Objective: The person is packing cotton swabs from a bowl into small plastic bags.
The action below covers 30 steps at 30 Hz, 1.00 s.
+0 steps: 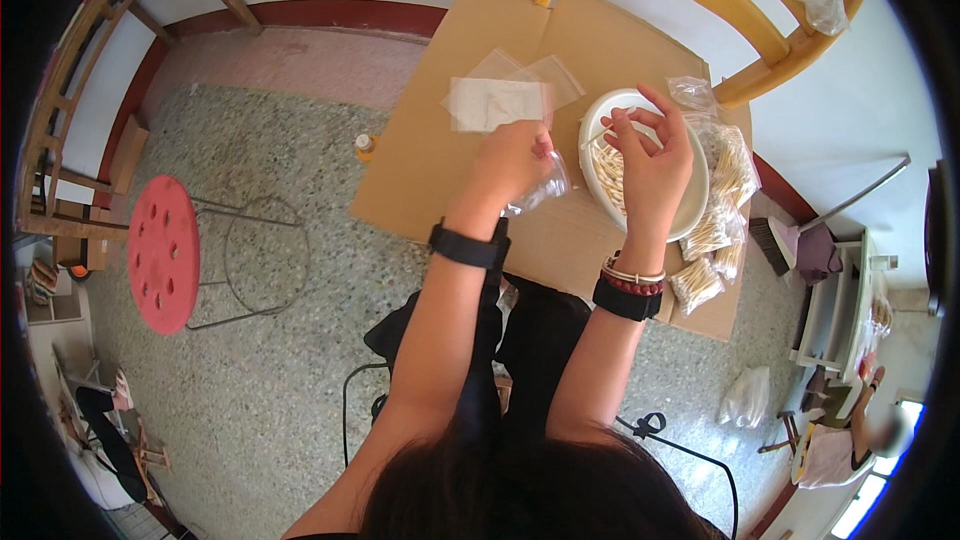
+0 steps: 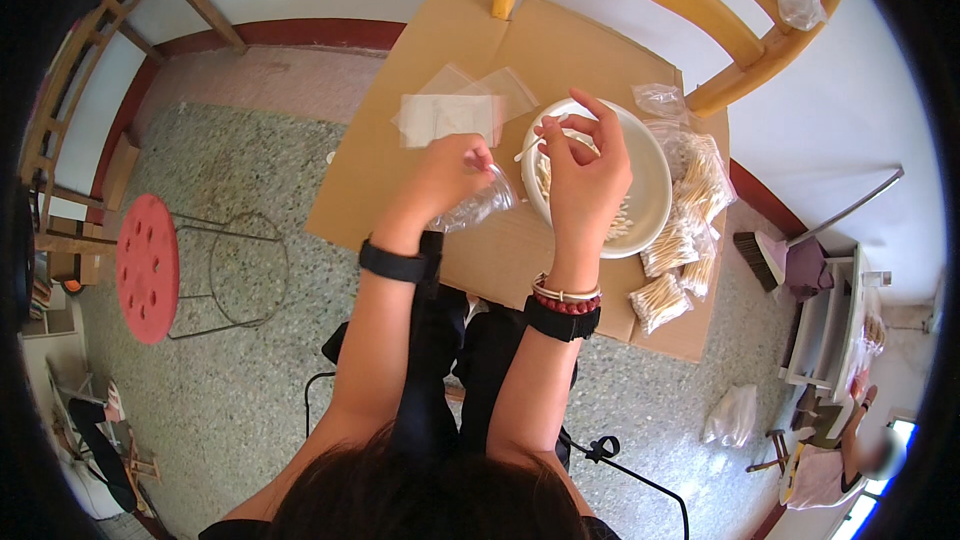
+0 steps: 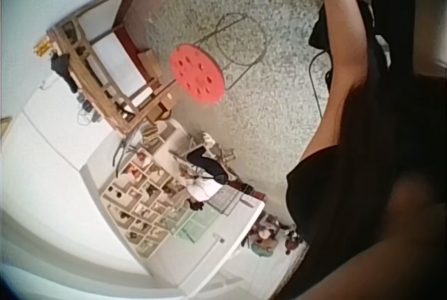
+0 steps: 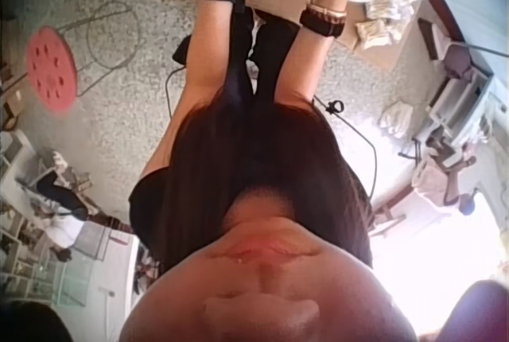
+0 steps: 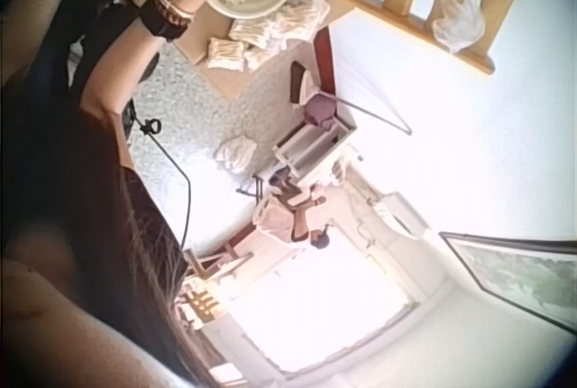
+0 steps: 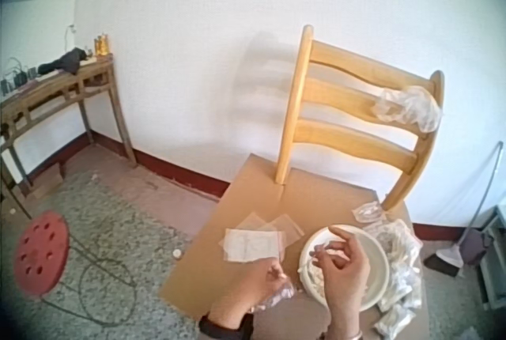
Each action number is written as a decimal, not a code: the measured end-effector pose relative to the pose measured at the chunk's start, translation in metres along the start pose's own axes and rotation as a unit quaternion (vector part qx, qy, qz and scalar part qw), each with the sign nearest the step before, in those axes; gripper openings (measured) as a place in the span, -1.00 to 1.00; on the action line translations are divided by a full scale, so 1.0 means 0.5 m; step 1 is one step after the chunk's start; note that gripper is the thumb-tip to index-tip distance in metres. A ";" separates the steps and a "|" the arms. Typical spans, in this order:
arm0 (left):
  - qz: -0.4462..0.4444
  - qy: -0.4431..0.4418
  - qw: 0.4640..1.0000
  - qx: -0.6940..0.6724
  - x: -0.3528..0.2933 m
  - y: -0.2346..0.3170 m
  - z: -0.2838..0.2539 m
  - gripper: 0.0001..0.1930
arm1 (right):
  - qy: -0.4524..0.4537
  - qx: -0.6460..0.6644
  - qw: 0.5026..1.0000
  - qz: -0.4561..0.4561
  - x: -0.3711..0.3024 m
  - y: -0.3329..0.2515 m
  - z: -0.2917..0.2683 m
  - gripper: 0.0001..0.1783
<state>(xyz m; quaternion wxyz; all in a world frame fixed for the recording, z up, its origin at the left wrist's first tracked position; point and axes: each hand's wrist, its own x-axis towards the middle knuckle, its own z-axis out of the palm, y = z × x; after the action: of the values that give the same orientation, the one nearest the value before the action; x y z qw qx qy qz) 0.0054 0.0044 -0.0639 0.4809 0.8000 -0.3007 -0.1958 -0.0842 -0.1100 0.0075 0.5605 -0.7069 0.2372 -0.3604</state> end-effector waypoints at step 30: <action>0.079 0.042 0.958 -0.272 -0.039 0.124 -0.052 -0.84 | -0.145 -0.031 0.988 -0.034 0.001 -0.003 -0.051 -0.81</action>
<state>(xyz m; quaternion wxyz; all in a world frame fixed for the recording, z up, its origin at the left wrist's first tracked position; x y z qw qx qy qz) -0.0116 0.0122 0.0035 0.7061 0.6205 -0.2780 -0.1977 -0.1036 -0.1259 0.0122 0.5543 -0.7762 0.1399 -0.2658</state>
